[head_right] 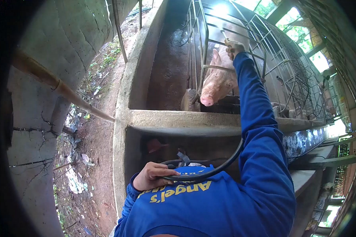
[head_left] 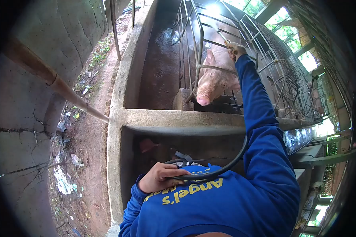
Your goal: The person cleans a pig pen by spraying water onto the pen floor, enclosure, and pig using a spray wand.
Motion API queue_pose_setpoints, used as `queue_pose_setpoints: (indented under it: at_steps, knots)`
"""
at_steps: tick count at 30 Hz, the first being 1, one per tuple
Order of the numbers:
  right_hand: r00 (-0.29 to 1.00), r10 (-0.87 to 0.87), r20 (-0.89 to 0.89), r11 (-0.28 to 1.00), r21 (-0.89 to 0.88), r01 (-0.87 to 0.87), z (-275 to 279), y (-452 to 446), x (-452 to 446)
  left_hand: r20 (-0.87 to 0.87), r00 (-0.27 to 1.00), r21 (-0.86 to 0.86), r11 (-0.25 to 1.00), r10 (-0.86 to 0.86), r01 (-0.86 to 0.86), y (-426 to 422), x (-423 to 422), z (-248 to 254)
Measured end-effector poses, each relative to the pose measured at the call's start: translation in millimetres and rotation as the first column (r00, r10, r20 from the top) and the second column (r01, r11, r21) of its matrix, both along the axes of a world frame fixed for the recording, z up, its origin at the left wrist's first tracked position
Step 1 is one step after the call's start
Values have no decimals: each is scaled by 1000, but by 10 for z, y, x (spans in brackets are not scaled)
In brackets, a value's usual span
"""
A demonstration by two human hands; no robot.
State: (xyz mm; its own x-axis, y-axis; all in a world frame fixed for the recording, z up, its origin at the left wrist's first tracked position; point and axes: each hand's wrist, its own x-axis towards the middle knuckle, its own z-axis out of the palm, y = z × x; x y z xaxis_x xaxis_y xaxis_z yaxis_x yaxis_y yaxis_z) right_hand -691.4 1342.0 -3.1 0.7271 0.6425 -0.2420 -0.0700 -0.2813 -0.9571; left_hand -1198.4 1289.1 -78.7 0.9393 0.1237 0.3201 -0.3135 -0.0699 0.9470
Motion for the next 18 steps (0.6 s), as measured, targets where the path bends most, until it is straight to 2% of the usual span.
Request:
queue_pose_setpoints:
  at_steps: [2,5,8,11,15,18]
  knots:
    - [997,-23,69,1000,-14,24,-107,26,18,-11,1000,-3,1000,-6,6,19,-7,-6]
    - [996,23,-81,1000,-9,-24,-60,-57,28,-8,1000,3,1000,-12,12,19,-16,36]
    - [995,-46,94,998,-32,49,-265,-16,141,15,1000,9,1000,15,-16,26,-17,-21]
    - [989,57,-139,995,-76,-68,-103,-109,99,-22,1000,18,1000,-7,7,35,-36,37]
    - [1000,-27,-13,996,-89,26,-159,-51,122,-16,1000,17,1000,-17,17,51,-35,0]
    - [998,-32,-50,999,-44,29,-137,-69,130,-2,1000,-9,1000,-14,14,38,-24,11]
